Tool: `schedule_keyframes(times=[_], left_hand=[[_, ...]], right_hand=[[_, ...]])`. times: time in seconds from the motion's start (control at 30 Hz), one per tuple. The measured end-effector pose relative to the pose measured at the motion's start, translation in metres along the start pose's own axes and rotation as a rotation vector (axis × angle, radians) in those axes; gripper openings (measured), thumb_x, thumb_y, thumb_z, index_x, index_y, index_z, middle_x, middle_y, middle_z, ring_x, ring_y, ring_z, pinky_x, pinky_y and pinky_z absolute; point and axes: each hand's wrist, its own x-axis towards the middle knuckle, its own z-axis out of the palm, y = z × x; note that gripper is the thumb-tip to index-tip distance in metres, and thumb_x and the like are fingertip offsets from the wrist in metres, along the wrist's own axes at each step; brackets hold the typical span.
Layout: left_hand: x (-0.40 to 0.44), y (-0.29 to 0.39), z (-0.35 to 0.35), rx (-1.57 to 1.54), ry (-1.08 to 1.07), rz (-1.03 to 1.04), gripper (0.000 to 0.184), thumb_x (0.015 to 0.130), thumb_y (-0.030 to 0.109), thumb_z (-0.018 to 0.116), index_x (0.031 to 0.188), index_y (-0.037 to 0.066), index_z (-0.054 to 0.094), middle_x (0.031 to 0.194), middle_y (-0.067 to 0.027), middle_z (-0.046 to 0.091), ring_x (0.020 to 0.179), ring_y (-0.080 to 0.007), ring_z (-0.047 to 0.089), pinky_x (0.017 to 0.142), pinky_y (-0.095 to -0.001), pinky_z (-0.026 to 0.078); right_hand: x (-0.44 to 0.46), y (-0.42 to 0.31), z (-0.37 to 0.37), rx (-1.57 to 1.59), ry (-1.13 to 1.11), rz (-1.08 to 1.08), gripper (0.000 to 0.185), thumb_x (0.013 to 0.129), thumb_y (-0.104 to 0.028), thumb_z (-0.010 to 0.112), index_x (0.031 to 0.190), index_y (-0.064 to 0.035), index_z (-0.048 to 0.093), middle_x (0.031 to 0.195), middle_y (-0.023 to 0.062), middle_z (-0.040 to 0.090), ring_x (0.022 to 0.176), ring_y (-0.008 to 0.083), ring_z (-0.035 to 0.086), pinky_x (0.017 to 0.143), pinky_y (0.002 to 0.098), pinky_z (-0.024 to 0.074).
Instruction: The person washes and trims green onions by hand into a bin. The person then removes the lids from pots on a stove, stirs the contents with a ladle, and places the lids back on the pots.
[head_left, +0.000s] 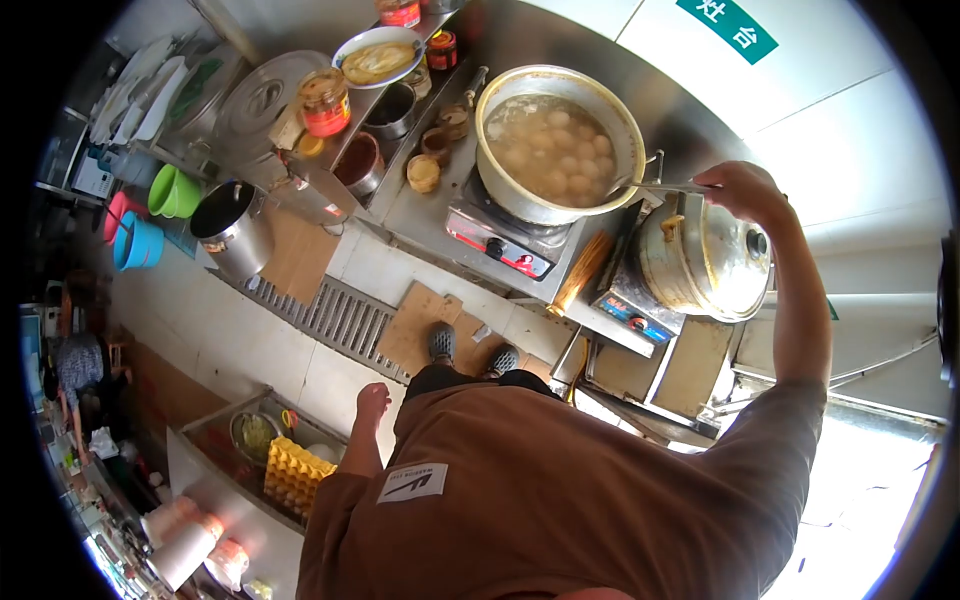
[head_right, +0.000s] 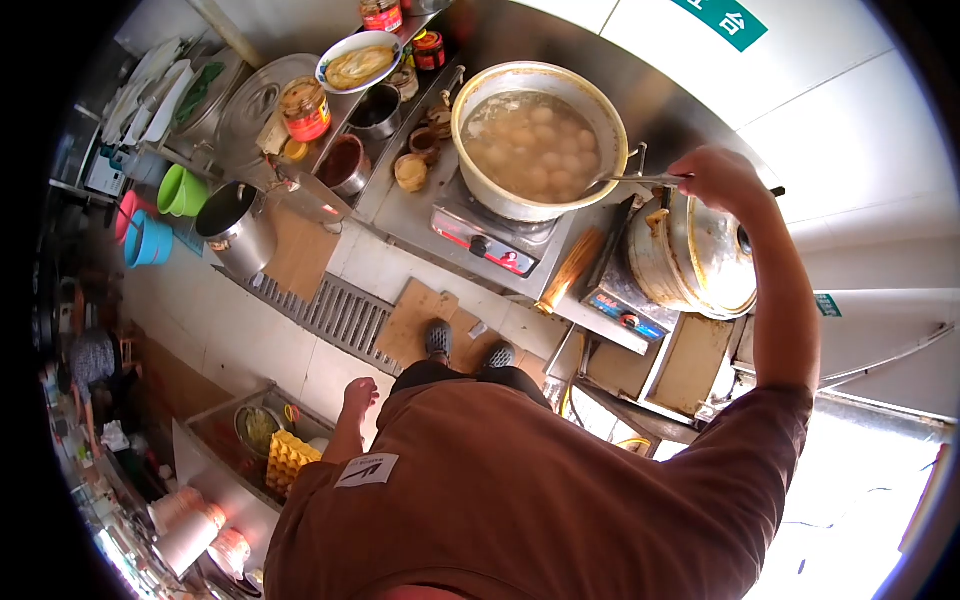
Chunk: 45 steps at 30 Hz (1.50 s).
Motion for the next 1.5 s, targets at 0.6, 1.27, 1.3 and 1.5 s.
schedule_keyframes(times=[0.6,1.27,1.3,1.5], left_hand=[[-0.012,-0.023,-0.010,0.007,0.072,-0.060,0.021,0.082,0.020,0.053,0.096,0.004,0.060,0.078,-0.0041,0.060,0.064,-0.0149,0.060,0.051,-0.0265,0.045],[-0.007,-0.006,-0.016,-0.015,0.045,-0.035,0.024,0.081,0.019,0.055,0.099,0.004,0.060,0.081,-0.0048,0.061,0.065,-0.0148,0.059,0.051,-0.0260,0.044],[-0.008,-0.003,-0.015,-0.013,0.045,-0.034,0.024,0.081,0.019,0.055,0.099,0.004,0.060,0.081,-0.0048,0.061,0.065,-0.0148,0.059,0.051,-0.0260,0.044],[-0.001,-0.004,-0.014,0.008,0.026,-0.014,0.025,0.080,0.018,0.055,0.101,0.004,0.060,0.082,-0.0044,0.061,0.066,-0.0144,0.059,0.052,-0.0257,0.043]], right_hand=[[0.053,-0.011,0.064,-0.034,0.028,-0.158,0.019,0.076,-0.023,0.064,0.092,-0.0153,0.066,0.082,0.0094,0.064,0.083,0.0278,0.062,0.070,0.0396,0.0469],[0.049,0.012,0.100,0.143,0.195,-0.138,0.031,0.078,-0.025,0.060,0.109,-0.0187,0.063,0.089,0.0102,0.065,0.085,0.0292,0.062,0.074,0.0397,0.0473],[0.051,0.016,0.105,0.154,0.211,-0.143,0.032,0.078,-0.024,0.060,0.110,-0.0187,0.063,0.089,0.0097,0.065,0.084,0.0289,0.062,0.074,0.0396,0.0475],[0.066,0.021,0.136,0.501,0.103,-0.012,0.036,0.078,-0.025,0.061,0.113,-0.0193,0.062,0.093,0.0094,0.066,0.087,0.0281,0.062,0.076,0.0391,0.0480]])
